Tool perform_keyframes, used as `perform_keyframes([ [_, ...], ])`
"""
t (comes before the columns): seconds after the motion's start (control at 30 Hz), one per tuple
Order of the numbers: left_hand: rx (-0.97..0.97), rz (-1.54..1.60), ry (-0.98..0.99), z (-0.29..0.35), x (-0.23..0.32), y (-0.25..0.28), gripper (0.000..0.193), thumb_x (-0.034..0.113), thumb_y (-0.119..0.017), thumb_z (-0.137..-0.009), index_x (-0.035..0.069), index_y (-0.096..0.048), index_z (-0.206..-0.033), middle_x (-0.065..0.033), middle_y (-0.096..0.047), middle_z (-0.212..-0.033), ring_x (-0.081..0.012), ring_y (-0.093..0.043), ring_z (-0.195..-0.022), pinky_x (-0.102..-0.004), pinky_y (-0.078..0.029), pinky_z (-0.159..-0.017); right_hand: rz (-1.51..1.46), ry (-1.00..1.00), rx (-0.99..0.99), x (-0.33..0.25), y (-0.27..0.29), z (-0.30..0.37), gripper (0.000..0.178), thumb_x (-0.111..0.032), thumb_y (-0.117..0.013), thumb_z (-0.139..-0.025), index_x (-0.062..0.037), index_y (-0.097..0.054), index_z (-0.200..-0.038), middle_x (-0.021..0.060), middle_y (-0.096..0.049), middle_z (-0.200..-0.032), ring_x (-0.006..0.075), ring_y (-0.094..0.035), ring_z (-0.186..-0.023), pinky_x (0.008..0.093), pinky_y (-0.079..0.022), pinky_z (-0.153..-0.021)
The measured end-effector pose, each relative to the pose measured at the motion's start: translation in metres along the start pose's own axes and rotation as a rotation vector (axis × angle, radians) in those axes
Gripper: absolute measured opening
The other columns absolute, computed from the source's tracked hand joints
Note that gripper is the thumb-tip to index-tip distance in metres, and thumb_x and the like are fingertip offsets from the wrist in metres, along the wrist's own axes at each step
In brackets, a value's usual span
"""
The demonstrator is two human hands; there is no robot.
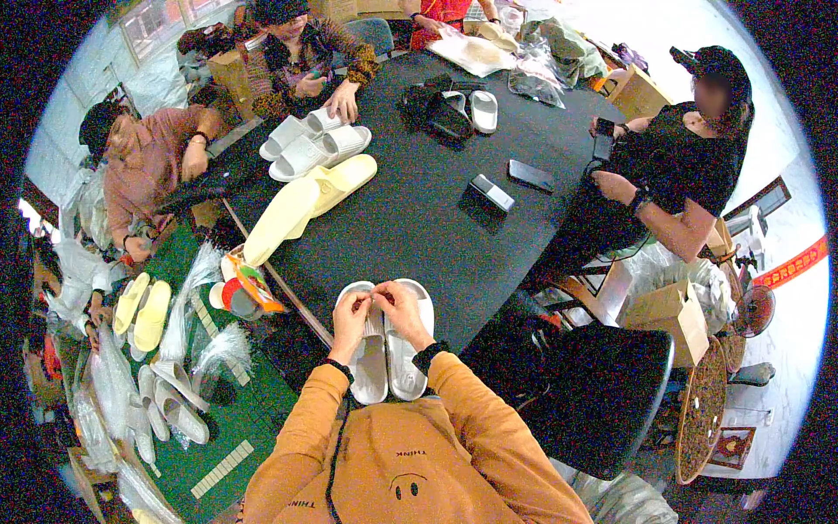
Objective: Manually assembling and inspecting slippers by attaching straps to soles and trimming materials.
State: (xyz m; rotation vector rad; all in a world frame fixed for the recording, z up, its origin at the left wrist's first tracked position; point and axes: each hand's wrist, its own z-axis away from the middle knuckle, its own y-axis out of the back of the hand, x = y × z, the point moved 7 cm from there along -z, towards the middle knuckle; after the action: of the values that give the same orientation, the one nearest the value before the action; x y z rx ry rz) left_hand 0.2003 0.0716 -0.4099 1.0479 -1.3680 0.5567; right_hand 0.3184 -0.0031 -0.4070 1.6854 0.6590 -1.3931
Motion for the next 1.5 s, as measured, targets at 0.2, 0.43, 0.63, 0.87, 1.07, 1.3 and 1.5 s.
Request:
perform_keyframes([
  [0.2, -0.01, 0.034, 0.037, 0.0, -0.005, -0.001, 0.01, 0.007, -0.065, -0.084, 0.002, -0.066, -0.092, -0.0061, -0.065, -0.083, -0.0126, -0.059, -0.071, -0.0265, -0.048, -0.066, 0.031, -0.033, -0.038, 0.002, -0.003, -0.001, 0.016, -0.011, -0.061, -0.089, -0.0003, -0.061, -0.101, 0.0064, -0.063, -0.093, 0.0141, -0.06, -0.085, 0.0282, -0.049, -0.076],
  [0.43, 0.019, 0.004, -0.003, 0.0, 0.002, 0.0, 0.008, 0.008, -0.065, -0.084, 0.002, -0.064, -0.09, -0.0063, -0.064, -0.083, -0.0132, -0.059, -0.07, -0.0267, -0.048, -0.065, 0.016, 0.028, 0.073, 0.004, 0.003, -0.001, 0.015, -0.013, -0.062, -0.087, -0.0022, -0.062, -0.098, 0.01, -0.065, -0.087, 0.0182, -0.063, -0.077, 0.0307, -0.049, -0.069],
  [0.63, -0.024, 0.036, 0.024, -0.001, -0.004, -0.002, 0.007, 0.008, -0.064, -0.085, 0.002, -0.064, -0.089, -0.0054, -0.063, -0.083, -0.0134, -0.059, -0.07, -0.027, -0.048, -0.063, 0.055, -0.015, -0.018, 0.007, -0.002, -0.002, 0.015, -0.011, -0.06, -0.089, -0.0002, -0.06, -0.099, 0.0053, -0.063, -0.09, 0.012, -0.059, -0.082, 0.0265, -0.049, -0.074],
  [0.87, -0.02, 0.068, 0.036, -0.001, -0.012, -0.002, 0.008, 0.008, -0.064, -0.086, 0.001, -0.063, -0.089, -0.0044, -0.062, -0.079, -0.0114, -0.057, -0.067, -0.0258, -0.047, -0.06, -0.021, -0.041, 0.017, 0.0, 0.0, 0.001, 0.012, -0.011, -0.057, -0.09, -0.0016, -0.058, -0.096, 0.0038, -0.06, -0.085, 0.0114, -0.056, -0.078, 0.0264, -0.046, -0.071],
  [1.07, 0.006, 0.064, -0.02, -0.001, -0.002, -0.002, 0.007, 0.007, -0.064, -0.086, 0.001, -0.064, -0.089, -0.0042, -0.062, -0.079, -0.0104, -0.057, -0.066, -0.0252, -0.047, -0.058, -0.045, -0.04, 0.043, 0.004, 0.005, -0.001, 0.011, -0.011, -0.057, -0.09, -0.0015, -0.058, -0.096, 0.0041, -0.06, -0.084, 0.0122, -0.056, -0.076, 0.0264, -0.046, -0.07],
  [1.3, -0.006, 0.053, -0.003, -0.001, -0.009, -0.002, 0.006, 0.005, -0.063, -0.086, 0.0, -0.064, -0.09, -0.0039, -0.063, -0.08, -0.01, -0.058, -0.066, -0.0246, -0.048, -0.059, 0.094, 0.011, 0.006, -0.003, -0.002, 0.001, 0.012, -0.009, -0.06, -0.088, -0.0009, -0.062, -0.096, 0.0063, -0.063, -0.086, 0.0133, -0.06, -0.077, 0.0278, -0.048, -0.069],
  [1.5, -0.004, 0.078, 0.027, -0.001, -0.018, -0.004, 0.006, 0.005, -0.063, -0.086, 0.001, -0.065, -0.09, -0.003, -0.063, -0.081, -0.0095, -0.058, -0.066, -0.0244, -0.048, -0.058, 0.075, 0.028, -0.01, -0.004, -0.002, 0.0, 0.013, -0.011, -0.061, -0.088, -0.0009, -0.062, -0.096, 0.0059, -0.063, -0.085, 0.0128, -0.059, -0.078, 0.0273, -0.048, -0.069],
])
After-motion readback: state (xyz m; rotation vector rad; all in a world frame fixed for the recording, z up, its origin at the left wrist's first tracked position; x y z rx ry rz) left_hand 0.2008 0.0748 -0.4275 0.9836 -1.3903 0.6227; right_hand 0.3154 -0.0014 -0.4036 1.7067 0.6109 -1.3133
